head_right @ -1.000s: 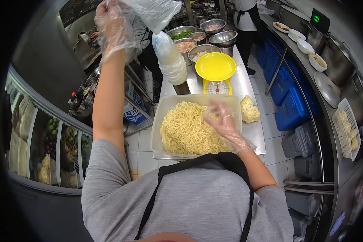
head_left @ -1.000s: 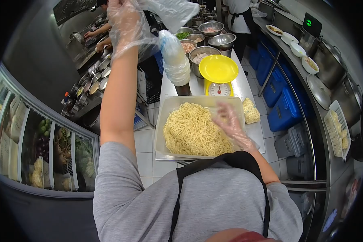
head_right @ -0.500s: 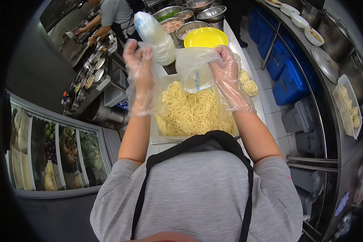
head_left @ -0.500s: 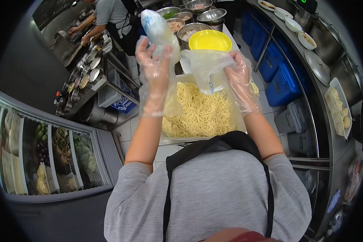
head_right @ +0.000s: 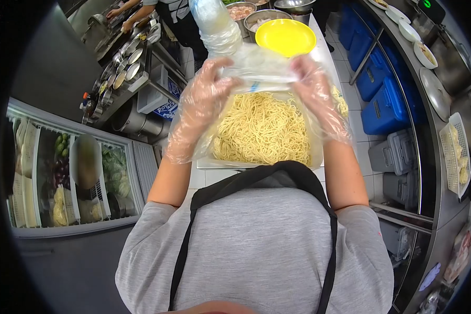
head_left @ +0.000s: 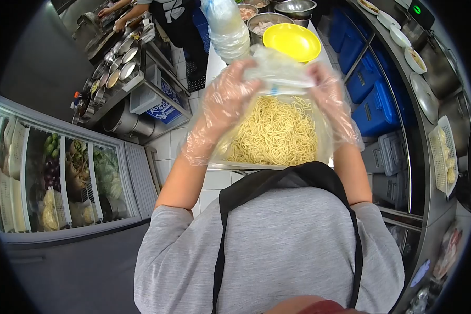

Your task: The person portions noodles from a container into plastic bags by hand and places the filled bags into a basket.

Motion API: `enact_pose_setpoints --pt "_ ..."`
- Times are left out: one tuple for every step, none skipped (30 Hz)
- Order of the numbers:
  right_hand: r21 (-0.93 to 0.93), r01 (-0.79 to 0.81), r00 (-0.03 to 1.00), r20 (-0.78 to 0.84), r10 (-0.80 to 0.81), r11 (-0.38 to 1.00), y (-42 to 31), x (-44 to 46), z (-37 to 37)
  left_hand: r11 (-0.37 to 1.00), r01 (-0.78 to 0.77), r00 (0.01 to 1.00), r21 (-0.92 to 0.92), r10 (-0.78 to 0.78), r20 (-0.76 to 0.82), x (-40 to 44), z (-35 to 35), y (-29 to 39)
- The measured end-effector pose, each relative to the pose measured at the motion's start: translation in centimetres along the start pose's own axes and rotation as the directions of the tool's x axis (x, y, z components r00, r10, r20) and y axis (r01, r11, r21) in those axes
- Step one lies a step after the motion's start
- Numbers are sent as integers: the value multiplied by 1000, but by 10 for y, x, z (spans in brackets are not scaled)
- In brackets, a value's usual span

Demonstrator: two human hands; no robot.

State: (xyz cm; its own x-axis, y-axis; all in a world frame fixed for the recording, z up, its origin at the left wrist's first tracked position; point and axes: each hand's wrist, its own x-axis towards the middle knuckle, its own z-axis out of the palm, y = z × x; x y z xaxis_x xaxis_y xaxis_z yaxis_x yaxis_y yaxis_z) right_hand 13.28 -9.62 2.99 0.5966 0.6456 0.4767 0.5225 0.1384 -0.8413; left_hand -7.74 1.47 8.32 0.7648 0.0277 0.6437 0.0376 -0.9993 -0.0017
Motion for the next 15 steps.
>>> enact_pose_setpoints --pt "-51 -158 934 317 166 986 6 -8 1 977 204 977 62 -207 48 -10 9 -10" --pt "-148 -288 744 588 318 946 12 -18 3 909 395 909 132 -407 84 -16 11 -15" --pt "-147 -290 743 588 320 946 22 -36 10 849 524 840 66 -528 127 -22 7 -17" --pt "-395 23 765 598 238 918 34 -57 18 849 524 840 66 -528 127 -27 8 -21" --pt "-500 180 763 615 200 847 40 -62 23 847 531 845 31 -532 53 -33 13 -26" --pt "-585 328 759 630 161 741 45 -68 29 844 537 843 -5 -537 -21 -37 16 -29" --pt "-596 279 675 679 287 753 47 -65 34 841 541 841 -6 -541 -21 -37 18 -28" --pt "-609 228 571 715 403 759 50 -63 38 855 517 854 -31 -518 -54 -36 20 -26" --pt "-608 227 569 717 404 761 53 -62 40 871 489 866 -55 -492 -86 -36 21 -26" --pt "-590 223 567 726 389 776 57 -61 40 871 489 867 -55 -492 -85 -38 23 -27" --pt "-571 221 565 736 374 790 60 -59 36 873 481 868 -79 -487 -97 -42 27 -29" --pt "-571 223 561 738 375 790 63 -55 29 874 476 868 -101 -485 -110 -45 29 -29" --pt "-441 136 548 780 304 887 61 -48 19 871 481 865 -97 -489 -110 -48 27 -29" --pt "-295 45 540 811 225 955 57 -41 11 849 522 845 -85 -528 -87 -52 24 -29" --pt "-289 49 533 817 220 956 51 -34 4 823 564 821 -73 -568 -64 -57 21 -30"
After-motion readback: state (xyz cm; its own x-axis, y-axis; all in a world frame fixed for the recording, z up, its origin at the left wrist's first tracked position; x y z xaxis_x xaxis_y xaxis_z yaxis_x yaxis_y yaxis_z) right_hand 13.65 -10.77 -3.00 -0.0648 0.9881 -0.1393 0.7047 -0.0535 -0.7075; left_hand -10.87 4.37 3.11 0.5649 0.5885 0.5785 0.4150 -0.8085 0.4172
